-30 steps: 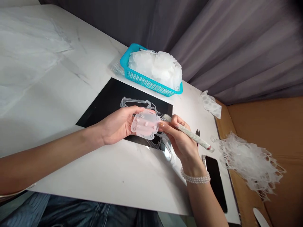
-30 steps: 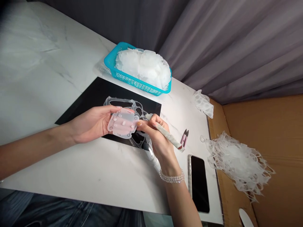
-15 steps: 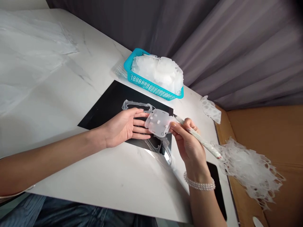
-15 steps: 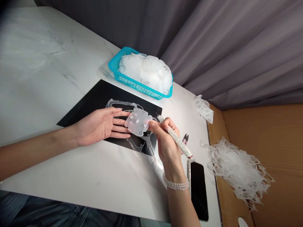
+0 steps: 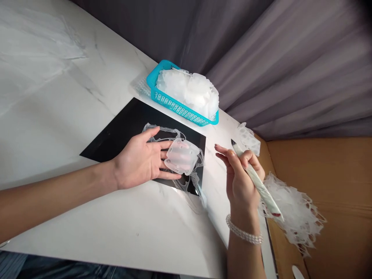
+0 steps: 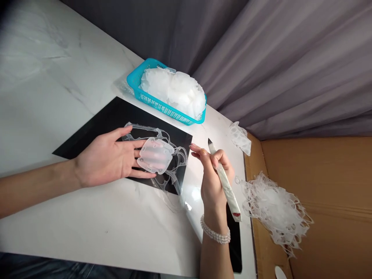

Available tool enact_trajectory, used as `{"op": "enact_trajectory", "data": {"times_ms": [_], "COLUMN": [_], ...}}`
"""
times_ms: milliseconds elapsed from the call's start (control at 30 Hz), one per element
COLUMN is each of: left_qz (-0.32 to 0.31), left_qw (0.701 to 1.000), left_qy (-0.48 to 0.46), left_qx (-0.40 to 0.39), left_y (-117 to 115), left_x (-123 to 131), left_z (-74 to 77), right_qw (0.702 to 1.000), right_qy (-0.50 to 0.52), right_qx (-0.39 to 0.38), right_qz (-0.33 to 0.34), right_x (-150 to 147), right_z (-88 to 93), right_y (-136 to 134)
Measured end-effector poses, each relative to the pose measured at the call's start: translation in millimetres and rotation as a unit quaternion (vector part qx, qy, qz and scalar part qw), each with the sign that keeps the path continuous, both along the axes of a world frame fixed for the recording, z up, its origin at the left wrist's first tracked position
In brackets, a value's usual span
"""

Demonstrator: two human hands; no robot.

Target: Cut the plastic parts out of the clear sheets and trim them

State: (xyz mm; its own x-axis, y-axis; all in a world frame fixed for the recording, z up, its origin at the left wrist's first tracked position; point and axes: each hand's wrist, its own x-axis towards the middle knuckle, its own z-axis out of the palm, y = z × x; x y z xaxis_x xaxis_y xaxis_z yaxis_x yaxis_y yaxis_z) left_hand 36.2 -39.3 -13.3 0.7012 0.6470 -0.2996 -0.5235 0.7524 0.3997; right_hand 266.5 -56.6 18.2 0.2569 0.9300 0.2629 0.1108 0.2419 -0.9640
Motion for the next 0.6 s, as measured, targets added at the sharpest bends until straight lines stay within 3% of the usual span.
{"op": "enact_trajectory", "data": {"times_ms": [600], "left_qz": [-0.014], "left_qw": [1.000], "left_qy": [-0.011], "left_qx": [-0.020], "left_y": [1.4], "left_x": [0.6], "left_z": [-0.2], "right_qw": [0.997], "right_qy": [0.027], "right_qx": [-0.061], "right_qz": [0.040], "right_x": [-5.8], "right_z": [-3.0], "right_y": [-2.5]}}
